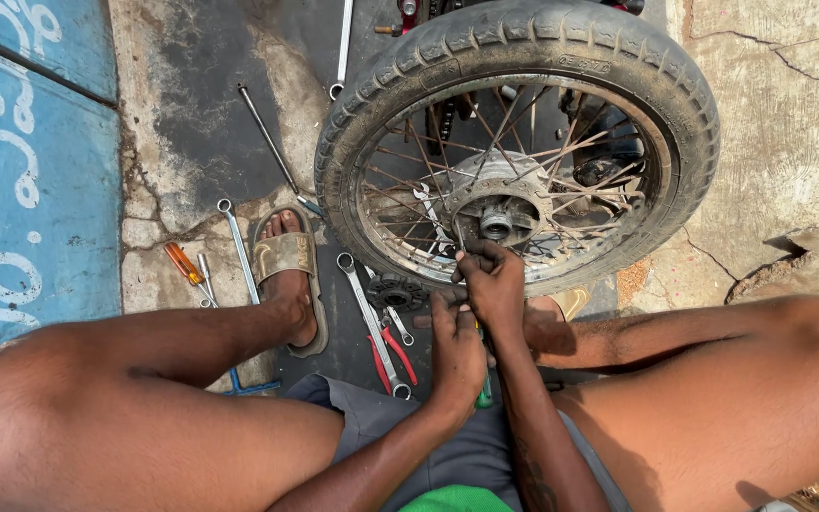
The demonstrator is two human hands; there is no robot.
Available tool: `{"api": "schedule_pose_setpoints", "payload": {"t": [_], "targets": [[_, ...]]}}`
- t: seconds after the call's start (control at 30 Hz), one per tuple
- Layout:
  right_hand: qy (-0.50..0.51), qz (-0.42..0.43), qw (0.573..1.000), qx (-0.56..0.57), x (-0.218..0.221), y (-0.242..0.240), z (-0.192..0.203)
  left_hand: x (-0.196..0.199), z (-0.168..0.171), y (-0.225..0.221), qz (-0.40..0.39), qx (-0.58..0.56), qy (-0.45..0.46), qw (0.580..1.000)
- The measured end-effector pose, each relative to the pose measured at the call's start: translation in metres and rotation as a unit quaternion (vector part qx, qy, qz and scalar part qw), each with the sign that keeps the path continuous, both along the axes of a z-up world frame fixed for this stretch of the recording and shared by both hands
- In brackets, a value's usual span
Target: Repairing a motorcycle wheel hub and spokes using a screwdriver while seated on the ground.
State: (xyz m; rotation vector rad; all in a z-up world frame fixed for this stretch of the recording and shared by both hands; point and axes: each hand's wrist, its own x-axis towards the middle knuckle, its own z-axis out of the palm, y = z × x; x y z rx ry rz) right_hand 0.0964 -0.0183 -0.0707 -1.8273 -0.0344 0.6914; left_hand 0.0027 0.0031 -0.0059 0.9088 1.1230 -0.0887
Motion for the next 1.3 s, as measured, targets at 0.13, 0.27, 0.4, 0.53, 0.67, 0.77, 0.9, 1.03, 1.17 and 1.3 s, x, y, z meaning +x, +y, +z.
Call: {"api": "schedule_pose_setpoints", "payload": {"t": [0.13,0.27,0.4,0.53,0.67,0.77,0.9,1.03,1.17,1.3], "targets": [[0.024,0.003,1.000,0.003,-0.003,-0.004,-0.011,-0.004,-0.013,-0.007,-0.029,0.062,0.008,0.998],[0.009,-0.001,1.000,-0.015,0.003,0.000,-0.014,-0.007,-0.039,-0.016,-0.062,0.118,0.016,0.991],[-0.055,0.032,0.997,-0.035,-0.002,-0.013,-0.022,-0.015,-0.052,-0.029,-0.041,0.214,-0.047,0.975],[0.005,0.025,1.000,-0.014,0.004,0.001,-0.003,0.006,0.013,0.005,-0.036,0.051,0.021,0.998],[-0.012,0.022,1.000,-0.013,0.007,-0.001,0.000,0.006,-0.013,-0.006,-0.020,0.013,0.045,0.999],[-0.007,0.055,0.997,-0.053,0.009,0.003,0.005,0.006,-0.011,-0.002,0.072,0.011,-0.002,0.997],[-0.016,0.059,0.995,-0.077,0.010,0.005,0.002,0.009,-0.006,0.000,0.051,-0.006,0.010,0.999],[0.004,0.074,0.994,-0.086,0.006,0.000,0.007,0.001,-0.008,-0.006,0.083,-0.037,-0.013,0.996],[-0.032,0.045,0.995,-0.079,0.008,0.004,0.001,0.006,-0.008,0.001,0.060,-0.010,-0.037,0.997],[-0.002,0.061,0.996,-0.071,0.007,-0.001,-0.001,0.006,0.000,-0.002,0.035,-0.028,0.036,0.998]]}}
